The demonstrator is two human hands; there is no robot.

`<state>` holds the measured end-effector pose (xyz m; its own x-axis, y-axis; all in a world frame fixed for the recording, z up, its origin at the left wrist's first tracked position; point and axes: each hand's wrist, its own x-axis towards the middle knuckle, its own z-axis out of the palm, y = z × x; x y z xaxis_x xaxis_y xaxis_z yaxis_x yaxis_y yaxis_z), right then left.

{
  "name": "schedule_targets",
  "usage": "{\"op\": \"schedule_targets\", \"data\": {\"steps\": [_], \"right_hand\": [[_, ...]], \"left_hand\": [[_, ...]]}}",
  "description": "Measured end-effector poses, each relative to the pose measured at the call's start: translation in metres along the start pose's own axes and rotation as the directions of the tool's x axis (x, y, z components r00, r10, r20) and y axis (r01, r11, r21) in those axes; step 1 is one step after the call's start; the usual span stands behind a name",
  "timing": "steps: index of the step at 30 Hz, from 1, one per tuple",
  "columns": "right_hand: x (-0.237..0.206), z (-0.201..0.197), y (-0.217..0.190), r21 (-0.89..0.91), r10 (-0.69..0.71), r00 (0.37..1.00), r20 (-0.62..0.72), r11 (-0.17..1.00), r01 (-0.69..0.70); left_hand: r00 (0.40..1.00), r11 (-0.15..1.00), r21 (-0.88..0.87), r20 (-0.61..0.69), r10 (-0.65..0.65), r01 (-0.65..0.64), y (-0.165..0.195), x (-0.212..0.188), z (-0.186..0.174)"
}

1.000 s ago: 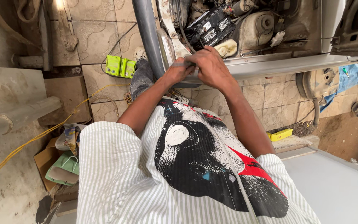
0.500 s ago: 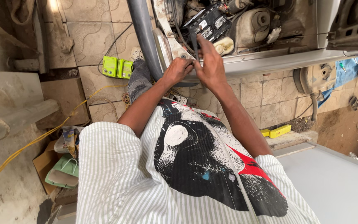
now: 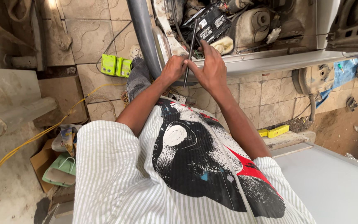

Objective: The person uses a wrench to tighten bolts on the front frame of a car with the hood open. They work on the area near the battery and engine, moving the tool between different bolt locations.

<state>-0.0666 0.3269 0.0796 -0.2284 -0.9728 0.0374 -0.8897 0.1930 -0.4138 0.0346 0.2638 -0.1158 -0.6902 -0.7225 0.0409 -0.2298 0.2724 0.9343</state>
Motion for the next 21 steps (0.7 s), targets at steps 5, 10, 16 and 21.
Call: {"op": "schedule_targets", "data": {"steps": [5,10,16,21], "right_hand": [[0.010,0.004,0.003,0.036,0.139,0.961,0.237,0.988,-0.152],[0.009,-0.006,0.008,-0.105,-0.130,0.913,0.386,0.977,0.183],[0.003,-0.007,0.003,-0.105,-0.218,0.976,-0.014,0.971,0.216],[0.007,0.000,0.004,0.121,0.218,0.957,0.191,0.962,-0.244]], "left_hand": [[0.999,0.999,-0.025,0.038,0.025,-0.024,-0.005,-0.001,0.008],[0.995,0.998,-0.055,0.088,0.042,-0.037,-0.003,-0.003,0.016],[0.993,0.988,-0.138,0.106,-0.051,0.065,0.011,-0.004,0.007],[0.990,0.994,-0.073,0.126,-0.067,0.077,0.009,0.001,0.010]]}}
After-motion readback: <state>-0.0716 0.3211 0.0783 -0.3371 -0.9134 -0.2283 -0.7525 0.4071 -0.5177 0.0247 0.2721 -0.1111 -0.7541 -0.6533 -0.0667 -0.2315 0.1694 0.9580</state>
